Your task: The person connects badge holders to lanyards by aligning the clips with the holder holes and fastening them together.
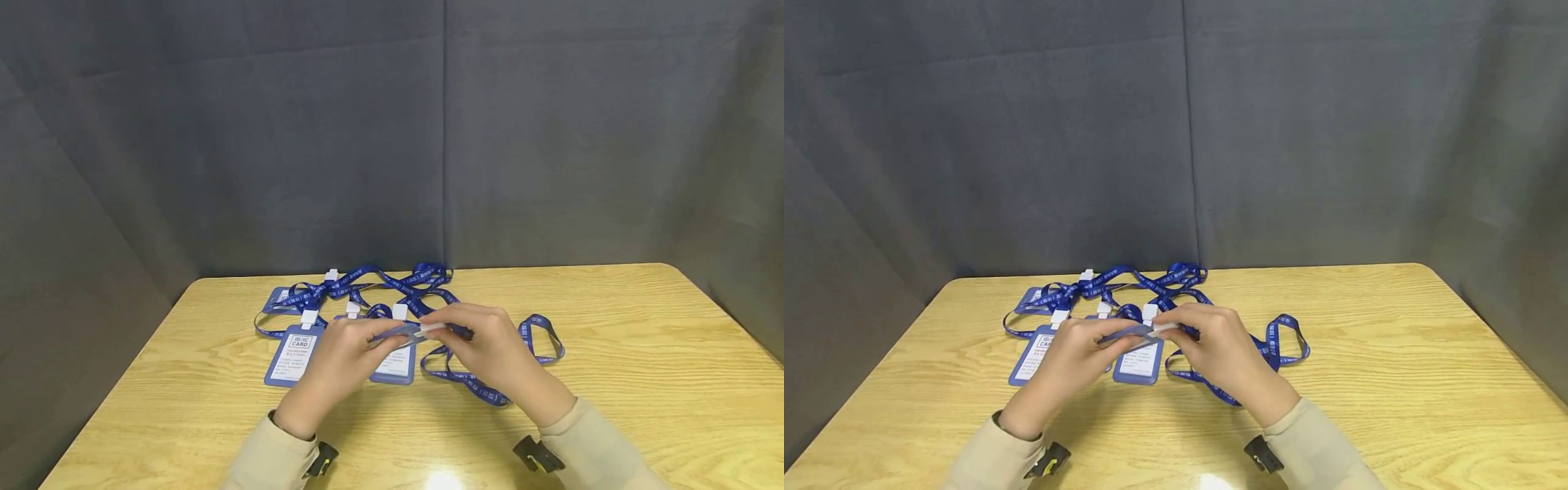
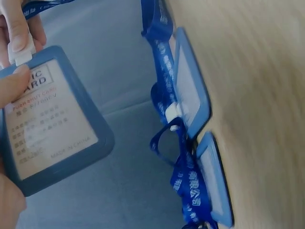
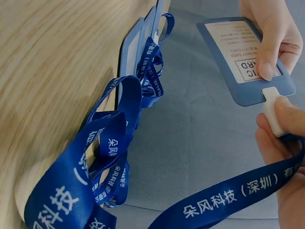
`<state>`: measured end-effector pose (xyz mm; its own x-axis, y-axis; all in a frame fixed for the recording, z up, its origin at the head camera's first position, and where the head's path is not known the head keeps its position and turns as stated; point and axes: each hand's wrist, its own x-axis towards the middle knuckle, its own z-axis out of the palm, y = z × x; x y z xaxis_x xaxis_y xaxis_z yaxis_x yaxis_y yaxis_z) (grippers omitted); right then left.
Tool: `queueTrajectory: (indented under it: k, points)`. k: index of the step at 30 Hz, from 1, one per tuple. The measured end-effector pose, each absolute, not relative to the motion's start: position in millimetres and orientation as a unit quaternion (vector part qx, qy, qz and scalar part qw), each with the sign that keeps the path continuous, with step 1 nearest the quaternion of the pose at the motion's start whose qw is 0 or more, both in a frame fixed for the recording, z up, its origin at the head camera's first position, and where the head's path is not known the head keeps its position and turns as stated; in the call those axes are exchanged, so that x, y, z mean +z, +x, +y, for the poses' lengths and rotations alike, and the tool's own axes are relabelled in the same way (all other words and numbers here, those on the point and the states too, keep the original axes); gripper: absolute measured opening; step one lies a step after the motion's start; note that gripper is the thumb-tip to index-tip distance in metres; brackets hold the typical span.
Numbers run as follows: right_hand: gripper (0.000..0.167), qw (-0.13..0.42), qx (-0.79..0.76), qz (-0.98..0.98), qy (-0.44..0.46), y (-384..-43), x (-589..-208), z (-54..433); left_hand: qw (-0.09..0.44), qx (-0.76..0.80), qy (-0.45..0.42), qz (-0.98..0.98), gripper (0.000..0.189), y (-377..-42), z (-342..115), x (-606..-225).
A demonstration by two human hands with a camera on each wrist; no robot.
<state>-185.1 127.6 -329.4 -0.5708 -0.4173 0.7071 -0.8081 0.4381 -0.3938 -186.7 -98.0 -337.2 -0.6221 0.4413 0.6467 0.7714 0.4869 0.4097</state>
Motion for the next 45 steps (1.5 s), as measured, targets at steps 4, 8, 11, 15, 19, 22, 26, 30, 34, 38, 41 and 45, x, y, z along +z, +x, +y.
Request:
queueTrajectory:
  k: [4,8,11,15,19,22,26,30,34,38,41,45]
  points:
    - [0.027,0.252,0.383,-0.807,0.373,-186.1,-330.6,128.6,0.225,-0.363,-0.357,-0.83,0.014,-186.0,-95.9,-337.4]
    - [0.026,0.254,0.381,-0.808,0.37,-185.6,-330.8,127.8,0.23,-0.361,-0.353,-0.832,0.015,-186.0,-96.3,-337.7]
    - [0.026,0.258,0.378,-0.806,0.374,-185.1,-331.0,126.6,0.237,-0.358,-0.352,-0.832,0.016,-185.8,-97.4,-337.9]
    - [0.025,0.262,0.376,-0.804,0.379,-184.5,-330.7,124.9,0.245,-0.354,-0.351,-0.832,0.017,-185.9,-98.9,-337.5]
    - [0.026,0.263,0.368,-0.805,0.384,-183.8,-329.7,124.8,0.239,-0.35,-0.346,-0.837,0.017,-185.9,-99.1,-336.8]
    - [0.025,0.255,0.36,-0.81,0.387,-183.5,-328.8,125.2,0.229,-0.347,-0.339,-0.844,0.017,-185.8,-99.6,-336.6]
    - [0.025,0.242,0.358,-0.817,0.383,-182.4,-324.9,127.7,0.206,-0.365,-0.305,-0.855,0.017,-186.0,-100.9,-335.3]
    - [0.027,0.25,0.36,-0.822,0.364,-180.5,-315.9,134.5,0.181,-0.408,-0.257,-0.857,0.017,-186.8,-104.5,-331.3]
    - [0.025,0.266,0.368,-0.826,0.334,-179.4,-306.8,144.0,0.17,-0.446,-0.225,-0.849,0.019,-187.4,-111.1,-325.8]
    - [0.026,0.29,0.374,-0.819,0.325,-180.9,-302.5,151.2,0.167,-0.48,-0.195,-0.839,0.021,-188.9,-120.5,-320.2]
    - [0.028,0.306,0.376,-0.81,0.33,-182.2,-301.5,153.5,0.171,-0.506,-0.168,-0.829,0.022,-190.7,-129.1,-317.0]
    - [0.028,0.311,0.374,-0.807,0.334,-183.2,-301.8,154.1,0.188,-0.53,-0.148,-0.813,0.023,-192.6,-141.2,-313.0]
